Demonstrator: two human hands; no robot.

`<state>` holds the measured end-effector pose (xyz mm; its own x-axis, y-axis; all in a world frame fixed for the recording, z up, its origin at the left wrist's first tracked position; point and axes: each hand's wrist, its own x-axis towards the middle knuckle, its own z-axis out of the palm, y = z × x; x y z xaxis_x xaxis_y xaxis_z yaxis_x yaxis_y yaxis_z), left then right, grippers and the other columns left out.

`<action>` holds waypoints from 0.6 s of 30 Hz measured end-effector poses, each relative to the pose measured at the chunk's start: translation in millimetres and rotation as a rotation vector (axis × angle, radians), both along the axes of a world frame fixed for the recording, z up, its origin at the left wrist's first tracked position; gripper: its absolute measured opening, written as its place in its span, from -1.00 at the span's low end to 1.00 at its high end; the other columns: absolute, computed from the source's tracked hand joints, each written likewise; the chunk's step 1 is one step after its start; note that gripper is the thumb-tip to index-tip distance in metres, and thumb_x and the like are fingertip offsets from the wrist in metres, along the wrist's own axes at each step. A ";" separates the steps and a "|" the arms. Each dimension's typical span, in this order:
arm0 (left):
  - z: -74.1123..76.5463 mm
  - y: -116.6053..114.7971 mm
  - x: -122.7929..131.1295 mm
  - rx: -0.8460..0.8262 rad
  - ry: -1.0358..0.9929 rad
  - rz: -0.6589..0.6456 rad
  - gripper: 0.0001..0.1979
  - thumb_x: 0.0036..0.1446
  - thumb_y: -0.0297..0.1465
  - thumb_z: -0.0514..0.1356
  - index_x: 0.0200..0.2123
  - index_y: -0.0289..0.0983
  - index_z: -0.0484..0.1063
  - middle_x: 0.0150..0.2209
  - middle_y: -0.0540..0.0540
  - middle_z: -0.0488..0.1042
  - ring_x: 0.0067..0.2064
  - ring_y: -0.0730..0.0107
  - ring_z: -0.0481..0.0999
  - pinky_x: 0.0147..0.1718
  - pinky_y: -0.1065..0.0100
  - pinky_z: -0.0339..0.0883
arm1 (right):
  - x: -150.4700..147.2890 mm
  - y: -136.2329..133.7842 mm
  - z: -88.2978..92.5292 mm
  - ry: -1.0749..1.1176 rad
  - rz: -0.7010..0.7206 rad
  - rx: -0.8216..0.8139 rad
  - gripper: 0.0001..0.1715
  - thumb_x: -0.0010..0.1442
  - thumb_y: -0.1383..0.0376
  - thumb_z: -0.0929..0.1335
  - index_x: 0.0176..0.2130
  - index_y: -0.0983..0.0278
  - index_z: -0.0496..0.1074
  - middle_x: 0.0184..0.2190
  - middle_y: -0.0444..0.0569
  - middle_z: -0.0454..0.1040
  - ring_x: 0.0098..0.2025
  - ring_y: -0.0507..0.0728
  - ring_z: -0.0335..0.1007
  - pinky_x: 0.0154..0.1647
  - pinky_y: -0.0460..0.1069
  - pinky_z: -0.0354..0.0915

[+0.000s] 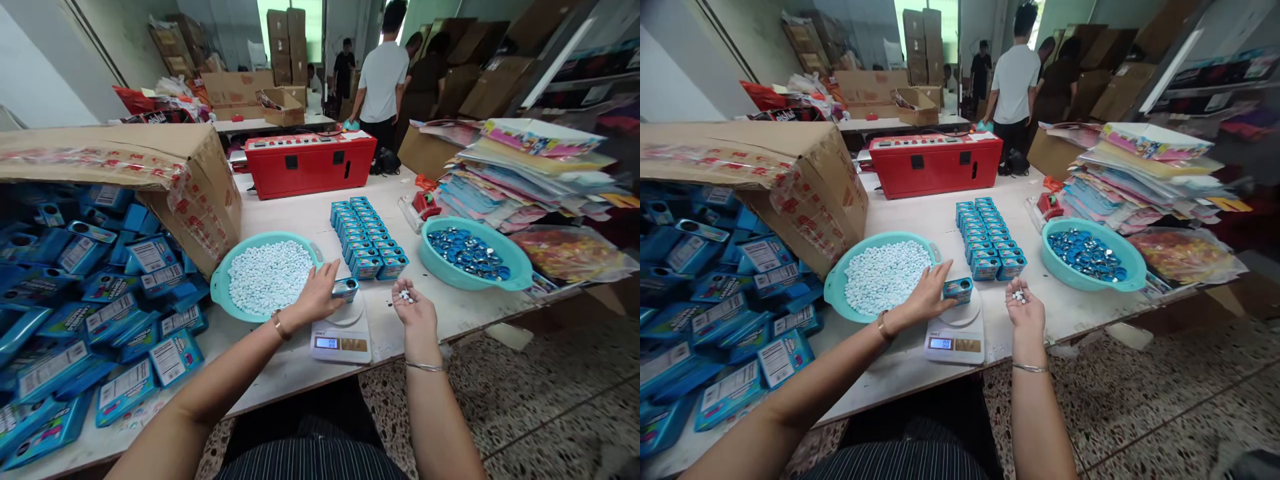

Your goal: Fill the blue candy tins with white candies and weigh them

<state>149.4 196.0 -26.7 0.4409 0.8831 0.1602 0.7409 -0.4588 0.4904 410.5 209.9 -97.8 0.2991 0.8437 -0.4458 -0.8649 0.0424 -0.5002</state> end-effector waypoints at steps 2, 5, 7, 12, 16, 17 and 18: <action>12.4 -2.0 -13.7 0.092 -0.035 0.037 -0.14 0.10 -0.29 0.25 0.36 -0.29 -0.12 0.30 -0.38 0.15 0.33 -0.10 0.13 0.28 -0.16 -0.05 | -1.3 -2.8 4.0 0.042 -0.028 -0.082 -0.66 0.22 0.58 0.15 -0.36 0.25 0.35 -0.45 -0.13 0.51 -0.46 -0.02 0.52 -0.40 -0.07 0.52; 24.6 -4.1 -35.1 0.174 -0.074 0.095 -0.17 0.12 -0.28 0.24 0.35 -0.27 -0.09 0.27 -0.36 0.19 0.30 -0.10 0.17 0.25 -0.11 0.05 | -8.3 -6.8 15.8 0.117 -0.065 -0.170 -0.65 0.29 0.56 0.11 -0.31 0.28 0.37 -0.46 -0.12 0.51 -0.50 -0.05 0.49 -0.46 -0.14 0.48; 25.3 -4.9 -45.8 0.183 -0.075 0.108 -0.19 0.13 -0.27 0.24 0.35 -0.28 -0.07 0.26 -0.36 0.20 0.29 -0.10 0.19 0.23 -0.09 0.08 | -14.8 -9.0 23.7 0.146 -0.076 -0.187 -0.65 0.34 0.53 0.10 -0.30 0.31 0.37 -0.47 -0.11 0.51 -0.55 -0.08 0.44 -0.51 -0.18 0.44; 12.9 -6.5 -56.0 0.130 -0.055 0.124 -0.24 0.14 -0.26 0.22 0.33 -0.29 -0.01 0.26 -0.36 0.20 0.31 -0.14 0.15 0.23 -0.14 0.05 | -24.3 -12.1 31.8 0.159 -0.075 -0.165 -0.65 0.36 0.47 0.10 -0.37 0.29 0.32 -0.55 -0.16 0.43 -0.62 -0.08 0.34 -0.61 -0.19 0.35; 9.7 -8.3 -56.8 0.097 -0.068 0.126 -0.25 0.15 -0.26 0.21 0.33 -0.27 -0.01 0.27 -0.34 0.19 0.32 -0.15 0.13 0.25 -0.14 0.02 | -21.5 -13.6 30.5 0.162 -0.042 -0.174 -0.67 0.33 0.48 0.11 -0.40 0.27 0.28 -0.59 -0.18 0.35 -0.62 -0.07 0.31 -0.62 -0.19 0.32; 10.1 -8.8 -57.1 0.092 -0.072 0.122 -0.26 0.15 -0.27 0.20 0.33 -0.27 -0.01 0.27 -0.34 0.19 0.32 -0.15 0.13 0.25 -0.15 0.02 | -20.2 -13.6 29.8 0.149 -0.042 -0.180 -0.67 0.32 0.48 0.11 -0.41 0.27 0.28 -0.59 -0.19 0.34 -0.62 -0.07 0.30 -0.62 -0.19 0.31; 10.6 -9.4 -57.7 0.088 -0.075 0.119 -0.27 0.16 -0.27 0.20 0.33 -0.28 -0.01 0.27 -0.34 0.19 0.32 -0.15 0.12 0.25 -0.15 0.02 | -18.9 -13.2 29.0 0.127 -0.042 -0.180 -0.68 0.31 0.49 0.11 -0.41 0.27 0.27 -0.59 -0.19 0.34 -0.62 -0.07 0.30 -0.62 -0.19 0.31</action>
<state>91.7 186.6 -16.1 0.3184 0.9095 0.2673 0.7554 -0.4138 0.5082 391.6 196.7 -68.9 0.2640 0.7348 -0.6247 -0.9208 -0.0007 -0.3900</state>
